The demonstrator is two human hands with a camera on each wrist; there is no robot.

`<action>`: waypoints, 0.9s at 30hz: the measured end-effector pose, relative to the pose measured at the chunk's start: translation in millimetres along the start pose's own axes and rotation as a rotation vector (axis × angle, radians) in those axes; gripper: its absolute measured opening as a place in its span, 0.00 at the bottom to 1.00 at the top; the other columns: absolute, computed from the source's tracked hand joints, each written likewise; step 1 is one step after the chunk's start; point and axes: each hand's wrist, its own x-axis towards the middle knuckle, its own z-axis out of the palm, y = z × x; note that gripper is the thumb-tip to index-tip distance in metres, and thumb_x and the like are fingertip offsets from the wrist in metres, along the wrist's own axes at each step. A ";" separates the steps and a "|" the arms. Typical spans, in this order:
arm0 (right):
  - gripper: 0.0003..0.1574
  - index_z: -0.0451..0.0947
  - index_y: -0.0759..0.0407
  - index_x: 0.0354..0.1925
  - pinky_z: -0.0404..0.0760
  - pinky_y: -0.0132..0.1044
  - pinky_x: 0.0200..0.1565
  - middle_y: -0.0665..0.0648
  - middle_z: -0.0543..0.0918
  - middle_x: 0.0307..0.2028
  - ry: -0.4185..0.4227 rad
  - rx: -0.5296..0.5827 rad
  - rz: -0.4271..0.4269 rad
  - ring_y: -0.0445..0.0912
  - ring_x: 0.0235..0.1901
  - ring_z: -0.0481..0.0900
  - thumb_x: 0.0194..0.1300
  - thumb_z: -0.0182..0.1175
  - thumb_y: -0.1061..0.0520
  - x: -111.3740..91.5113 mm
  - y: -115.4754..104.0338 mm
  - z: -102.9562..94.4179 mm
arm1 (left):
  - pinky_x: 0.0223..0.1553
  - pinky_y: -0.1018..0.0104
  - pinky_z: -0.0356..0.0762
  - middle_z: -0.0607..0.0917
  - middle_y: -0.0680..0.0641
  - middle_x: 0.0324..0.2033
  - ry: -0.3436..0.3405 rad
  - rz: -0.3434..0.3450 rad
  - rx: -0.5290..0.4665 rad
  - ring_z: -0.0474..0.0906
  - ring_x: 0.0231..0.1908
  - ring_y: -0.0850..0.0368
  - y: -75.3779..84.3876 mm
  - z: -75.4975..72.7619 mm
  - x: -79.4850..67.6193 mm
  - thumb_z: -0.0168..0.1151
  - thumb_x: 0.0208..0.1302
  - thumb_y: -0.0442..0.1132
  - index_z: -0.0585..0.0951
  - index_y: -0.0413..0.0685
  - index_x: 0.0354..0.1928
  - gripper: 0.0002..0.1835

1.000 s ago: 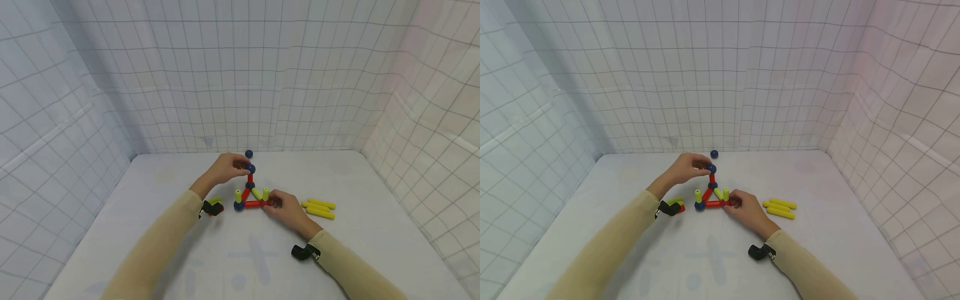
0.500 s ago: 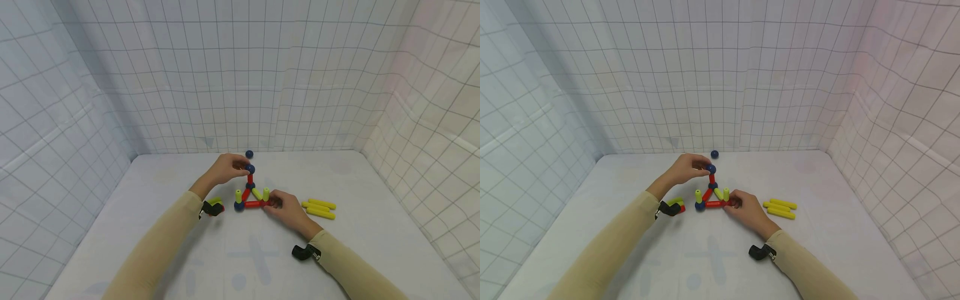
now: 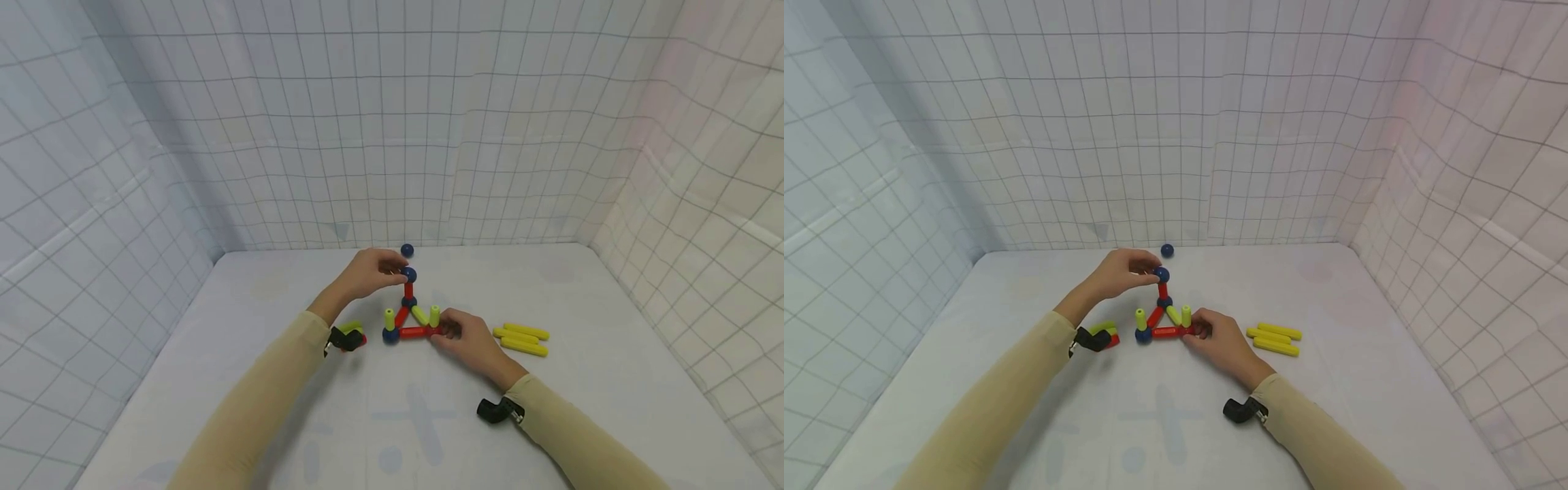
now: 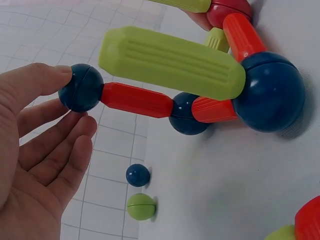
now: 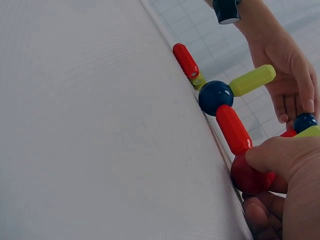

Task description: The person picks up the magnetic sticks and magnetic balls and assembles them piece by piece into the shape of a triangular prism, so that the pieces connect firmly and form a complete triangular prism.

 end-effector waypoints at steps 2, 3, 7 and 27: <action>0.12 0.85 0.49 0.48 0.83 0.39 0.44 0.45 0.84 0.38 0.001 -0.002 0.004 0.43 0.39 0.80 0.70 0.76 0.53 -0.2 0.4 -0.4 | 0.56 0.53 0.84 0.90 0.51 0.49 0.013 0.002 0.000 0.87 0.50 0.55 0.7 -2.4 0.8 0.74 0.73 0.44 0.88 0.46 0.60 0.17; 0.12 0.85 0.49 0.48 0.83 0.39 0.44 0.45 0.84 0.38 0.002 -0.003 0.006 0.43 0.39 0.80 0.69 0.76 0.53 -0.4 0.4 -0.6 | 0.57 0.53 0.84 0.90 0.51 0.49 0.023 0.003 -0.003 0.87 0.50 0.54 1.1 -3.8 1.5 0.73 0.74 0.44 0.88 0.46 0.60 0.18; 0.12 0.85 0.49 0.48 0.83 0.40 0.44 0.45 0.84 0.38 0.004 -0.004 0.008 0.44 0.39 0.80 0.69 0.76 0.53 -0.9 -0.2 -1.1 | 0.60 0.50 0.83 0.90 0.49 0.49 0.072 -0.006 -0.035 0.88 0.52 0.52 0.1 -12.2 4.9 0.71 0.76 0.44 0.87 0.43 0.61 0.19; 0.12 0.85 0.50 0.48 0.82 0.39 0.43 0.45 0.84 0.38 0.006 0.002 -0.005 0.43 0.38 0.80 0.69 0.76 0.55 -0.2 1.3 0.0 | 0.64 0.57 0.78 0.85 0.40 0.53 0.344 -0.221 -0.885 0.84 0.52 0.51 -44.8 -59.4 26.3 0.59 0.84 0.37 0.74 0.24 0.70 0.24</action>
